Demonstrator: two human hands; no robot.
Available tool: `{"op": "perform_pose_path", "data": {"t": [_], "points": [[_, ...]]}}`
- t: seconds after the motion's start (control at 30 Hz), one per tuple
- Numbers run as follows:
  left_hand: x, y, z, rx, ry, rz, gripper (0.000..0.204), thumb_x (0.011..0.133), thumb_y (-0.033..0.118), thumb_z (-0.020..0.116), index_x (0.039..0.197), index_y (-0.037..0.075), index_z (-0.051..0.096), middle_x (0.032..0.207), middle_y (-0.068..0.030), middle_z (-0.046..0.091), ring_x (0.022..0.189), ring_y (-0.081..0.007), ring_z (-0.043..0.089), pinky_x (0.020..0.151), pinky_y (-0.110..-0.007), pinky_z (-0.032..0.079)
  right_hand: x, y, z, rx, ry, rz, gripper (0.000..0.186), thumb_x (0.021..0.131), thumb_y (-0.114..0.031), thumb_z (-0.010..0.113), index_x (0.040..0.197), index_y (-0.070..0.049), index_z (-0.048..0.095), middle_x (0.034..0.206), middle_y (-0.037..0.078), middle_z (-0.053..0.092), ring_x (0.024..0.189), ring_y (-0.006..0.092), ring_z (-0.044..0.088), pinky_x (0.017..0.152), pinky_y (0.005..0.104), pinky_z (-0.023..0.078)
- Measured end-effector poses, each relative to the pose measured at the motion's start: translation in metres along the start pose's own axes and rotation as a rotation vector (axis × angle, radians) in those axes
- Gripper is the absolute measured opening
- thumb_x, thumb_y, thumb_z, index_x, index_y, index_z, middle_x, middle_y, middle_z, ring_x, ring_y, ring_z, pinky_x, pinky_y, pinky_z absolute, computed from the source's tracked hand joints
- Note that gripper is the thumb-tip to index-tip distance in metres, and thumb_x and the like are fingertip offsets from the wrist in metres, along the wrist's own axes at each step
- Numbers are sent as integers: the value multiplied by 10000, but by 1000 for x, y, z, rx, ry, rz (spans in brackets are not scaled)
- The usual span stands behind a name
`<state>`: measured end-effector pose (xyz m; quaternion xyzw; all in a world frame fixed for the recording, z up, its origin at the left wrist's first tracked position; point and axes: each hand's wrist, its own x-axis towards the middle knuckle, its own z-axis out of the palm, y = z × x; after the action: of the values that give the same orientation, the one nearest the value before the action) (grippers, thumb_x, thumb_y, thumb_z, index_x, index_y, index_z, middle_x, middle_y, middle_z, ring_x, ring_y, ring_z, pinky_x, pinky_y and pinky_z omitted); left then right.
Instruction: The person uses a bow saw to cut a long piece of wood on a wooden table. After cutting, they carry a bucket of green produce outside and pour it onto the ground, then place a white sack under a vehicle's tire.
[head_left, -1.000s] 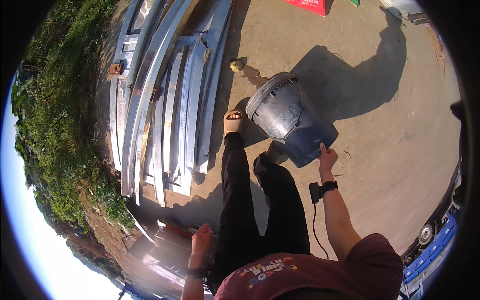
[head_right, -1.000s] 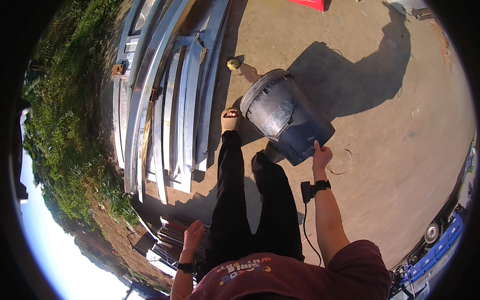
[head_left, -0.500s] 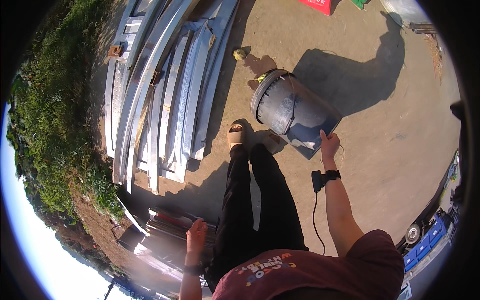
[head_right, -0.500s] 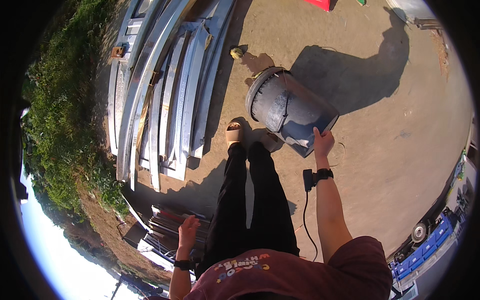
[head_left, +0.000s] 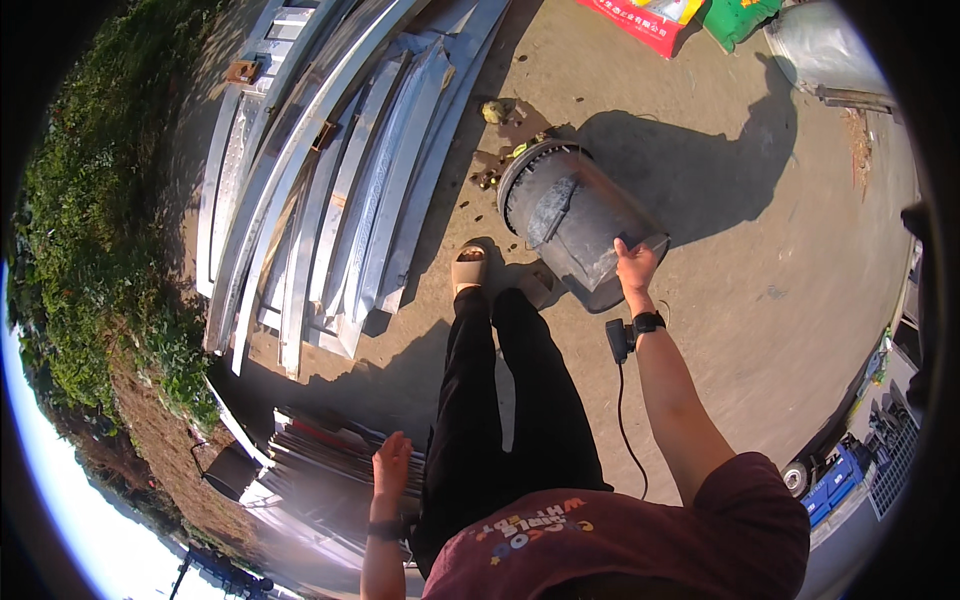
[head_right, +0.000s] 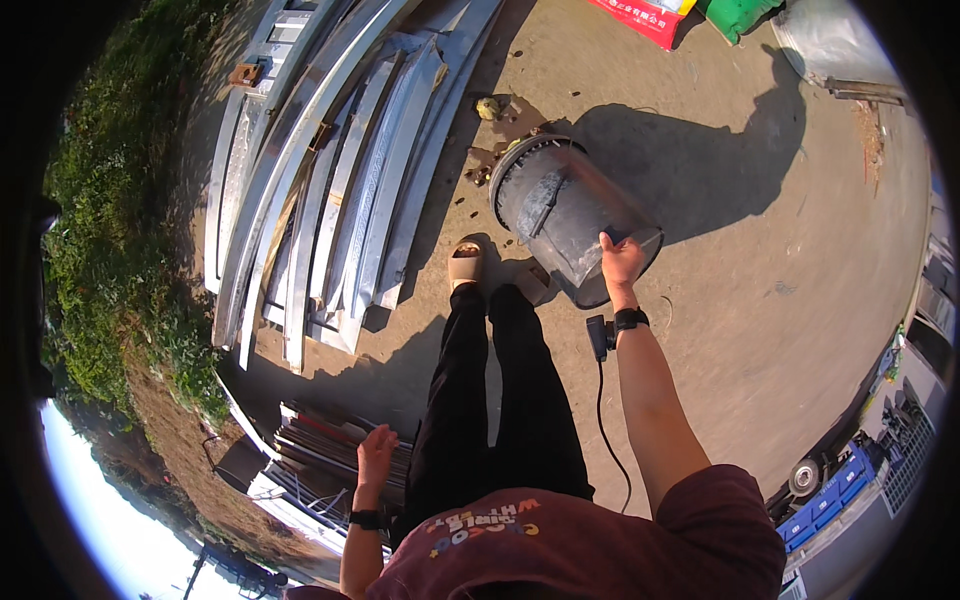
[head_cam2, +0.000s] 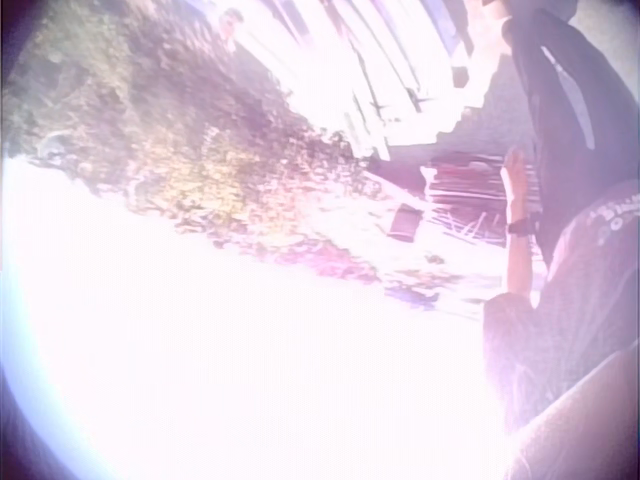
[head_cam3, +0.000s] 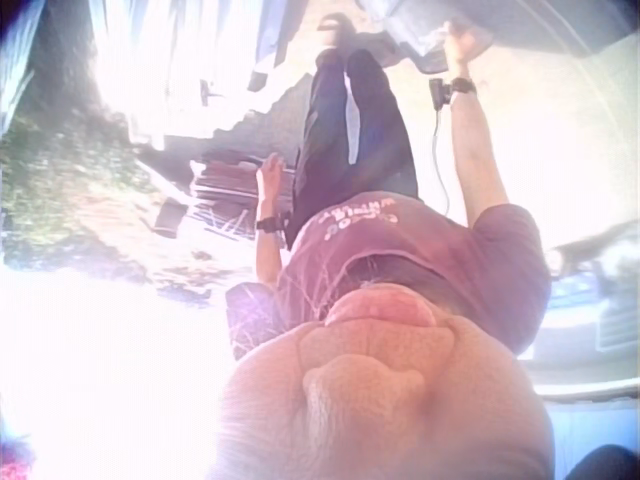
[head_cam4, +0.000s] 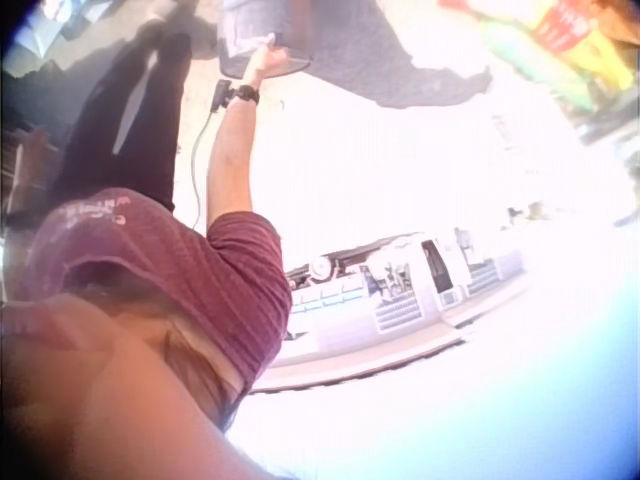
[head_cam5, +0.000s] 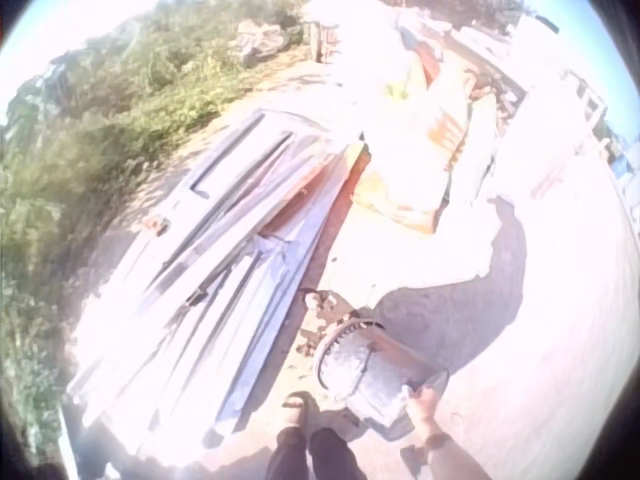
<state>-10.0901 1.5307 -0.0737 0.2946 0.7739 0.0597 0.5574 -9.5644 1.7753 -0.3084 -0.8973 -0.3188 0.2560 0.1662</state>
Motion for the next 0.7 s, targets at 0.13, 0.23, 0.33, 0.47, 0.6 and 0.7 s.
{"op": "perform_pose_path", "data": {"t": [0.13, 0.23, 0.33, 0.47, 0.6, 0.7], "points": [[7, -4, -12, 1, -3, -18, 302, 912, 182, 624, 1163, 18, 588, 971, -95, 686, 885, -175, 651, 744, -333, 524, -6, -19, 9, -26, 45, 2, 460, 689, -366, 815, 583, -6, 549, 667, 203, 616, 665, 383, 609, 632, 446, 481], [16, -3, -26, 24, -25, -37, 310, 916, 148, 615, 1170, -25, 578, 968, -96, 685, 857, -155, 651, 753, -300, 517, -4, -39, 10, -64, 63, -29, 452, 692, -357, 810, 588, 2, 557, 689, 213, 624, 695, 397, 616, 643, 453, 482], [26, 0, -37, 65, -35, 7, 315, 916, 132, 612, 1170, -50, 576, 965, -94, 683, 836, -146, 652, 755, -289, 516, 1, -57, 7, -94, 15, 64, 443, 696, -357, 805, 608, 15, 582, 701, 225, 627, 714, 408, 619, 647, 462, 484], [35, 3, -46, 29, 1, 32, 201, 915, 89, 577, 1093, -2, 593, 875, -80, 656, 781, -147, 608, 714, -293, 497, 5, -77, 5, -109, 4, -4, 437, 702, -374, 796, 645, 22, 620, 716, 234, 633, 728, 415, 626, 650, 472, 488], [39, 2, -49, -47, 12, 24, 248, 921, 90, 578, 1142, -23, 580, 917, -81, 660, 795, -138, 620, 735, -281, 498, 7, -93, 9, -188, -3, -69, 429, 707, -376, 789, 665, 23, 638, 730, 232, 641, 740, 421, 631, 657, 475, 492], [37, -1, -42, -164, 9, -24, 327, 931, 134, 590, 1199, -50, 555, 979, -97, 672, 821, -148, 647, 764, -280, 503, 10, -97, 13, -238, 18, -135, 418, 712, -363, 784, 660, 26, 641, 722, 231, 643, 746, 421, 635, 662, 474, 494]]}}
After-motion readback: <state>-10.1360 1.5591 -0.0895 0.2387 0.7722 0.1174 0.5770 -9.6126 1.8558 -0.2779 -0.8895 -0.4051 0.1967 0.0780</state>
